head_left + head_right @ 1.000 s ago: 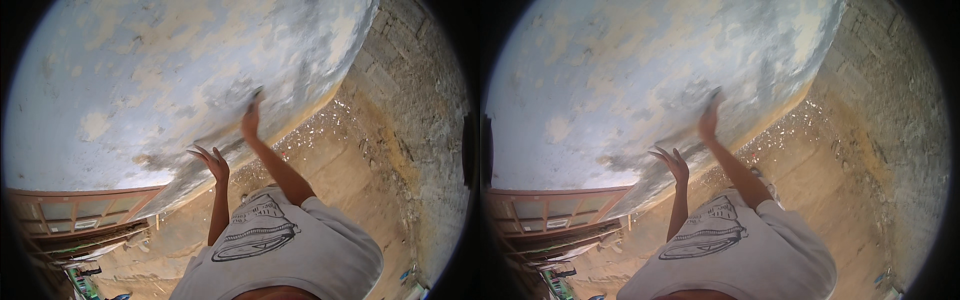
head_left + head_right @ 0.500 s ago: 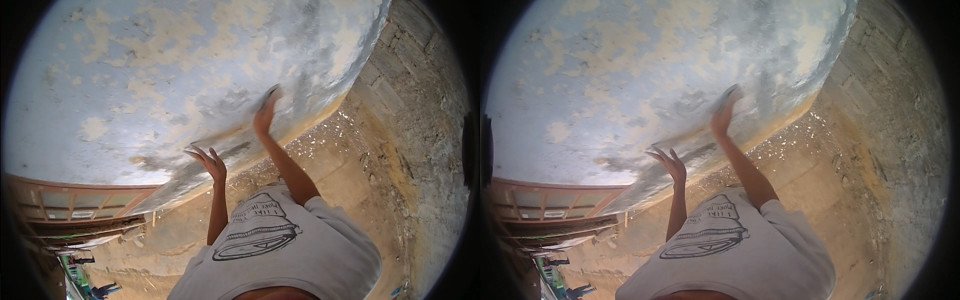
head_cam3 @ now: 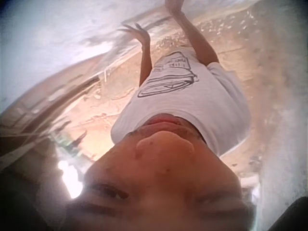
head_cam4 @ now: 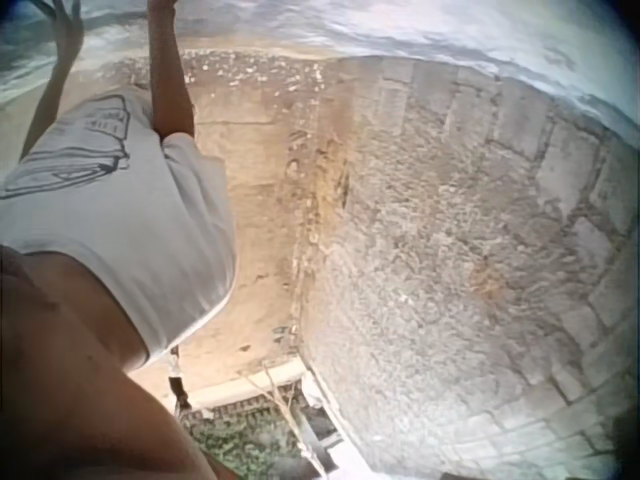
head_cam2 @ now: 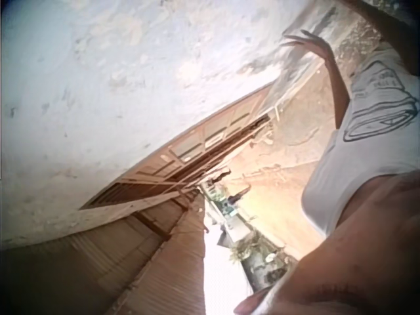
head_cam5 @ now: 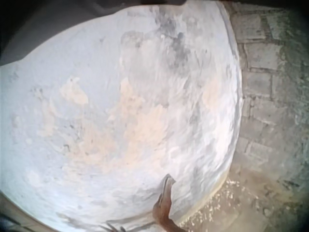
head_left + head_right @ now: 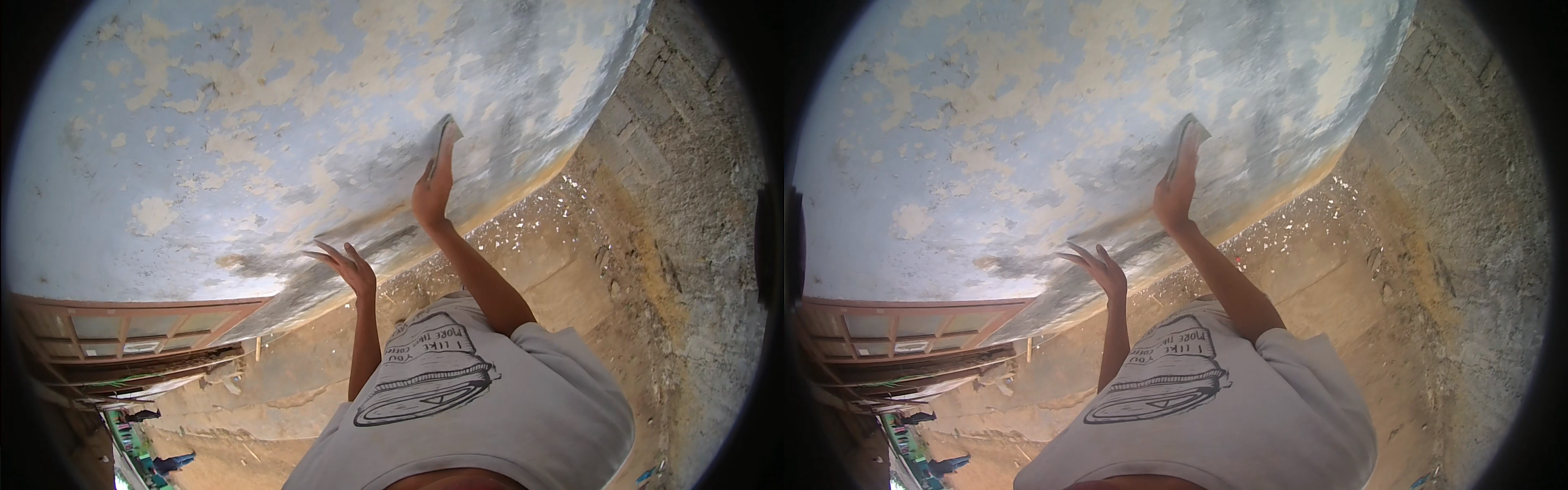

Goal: The person sands the exterior wall of a building using a piece of sandpaper held by hand, moving the sandpaper in circular and sweeping motions across the surface.

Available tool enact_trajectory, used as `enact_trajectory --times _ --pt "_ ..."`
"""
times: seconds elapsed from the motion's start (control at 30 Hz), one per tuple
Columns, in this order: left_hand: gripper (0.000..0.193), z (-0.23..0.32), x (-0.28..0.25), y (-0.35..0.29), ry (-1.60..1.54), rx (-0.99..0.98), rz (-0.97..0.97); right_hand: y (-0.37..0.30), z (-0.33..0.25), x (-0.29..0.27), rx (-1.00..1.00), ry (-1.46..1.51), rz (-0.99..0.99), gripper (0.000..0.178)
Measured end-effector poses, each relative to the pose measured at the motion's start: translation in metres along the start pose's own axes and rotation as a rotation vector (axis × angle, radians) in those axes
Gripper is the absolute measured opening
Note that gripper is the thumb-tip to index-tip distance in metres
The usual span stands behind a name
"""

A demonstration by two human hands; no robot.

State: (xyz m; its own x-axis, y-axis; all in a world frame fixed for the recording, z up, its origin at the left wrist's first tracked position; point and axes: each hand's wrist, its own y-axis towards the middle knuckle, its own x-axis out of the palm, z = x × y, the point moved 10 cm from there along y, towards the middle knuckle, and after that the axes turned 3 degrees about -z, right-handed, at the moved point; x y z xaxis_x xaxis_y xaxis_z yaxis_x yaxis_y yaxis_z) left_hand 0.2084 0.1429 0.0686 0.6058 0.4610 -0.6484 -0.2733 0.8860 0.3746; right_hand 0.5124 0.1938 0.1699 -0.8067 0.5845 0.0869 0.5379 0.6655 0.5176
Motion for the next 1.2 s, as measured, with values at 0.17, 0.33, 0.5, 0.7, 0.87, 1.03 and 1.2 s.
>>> enact_trajectory --times 0.17,0.33,0.5,0.7,0.87,1.03,1.2 --pt "0.077 -0.005 0.003 -0.002 -0.010 0.003 0.013 -0.023 -0.015 0.014 -0.011 -0.095 -0.117 0.064" --pt "0.077 0.001 0.005 0.010 0.027 0.062 0.009 -0.024 -0.007 0.014 -0.057 -0.208 -0.103 0.082" --pt "0.081 -0.001 0.012 0.012 0.096 0.088 -0.029 -0.018 -0.019 0.011 -0.122 -0.292 -0.081 0.090" --pt "0.085 -0.007 0.021 0.015 0.113 0.063 -0.059 -0.012 -0.002 -0.002 -0.157 -0.369 0.001 0.094" --pt "0.086 -0.017 0.028 0.017 0.098 0.057 -0.074 -0.008 0.006 -0.005 -0.133 -0.282 0.028 0.094" --pt "0.086 -0.011 0.028 0.018 0.068 0.062 -0.061 -0.020 -0.012 0.000 -0.212 -0.305 0.000 0.091" --pt "0.088 -0.017 0.028 0.018 0.073 0.065 -0.076 -0.017 -0.016 -0.009 -0.232 -0.370 0.013 0.091"
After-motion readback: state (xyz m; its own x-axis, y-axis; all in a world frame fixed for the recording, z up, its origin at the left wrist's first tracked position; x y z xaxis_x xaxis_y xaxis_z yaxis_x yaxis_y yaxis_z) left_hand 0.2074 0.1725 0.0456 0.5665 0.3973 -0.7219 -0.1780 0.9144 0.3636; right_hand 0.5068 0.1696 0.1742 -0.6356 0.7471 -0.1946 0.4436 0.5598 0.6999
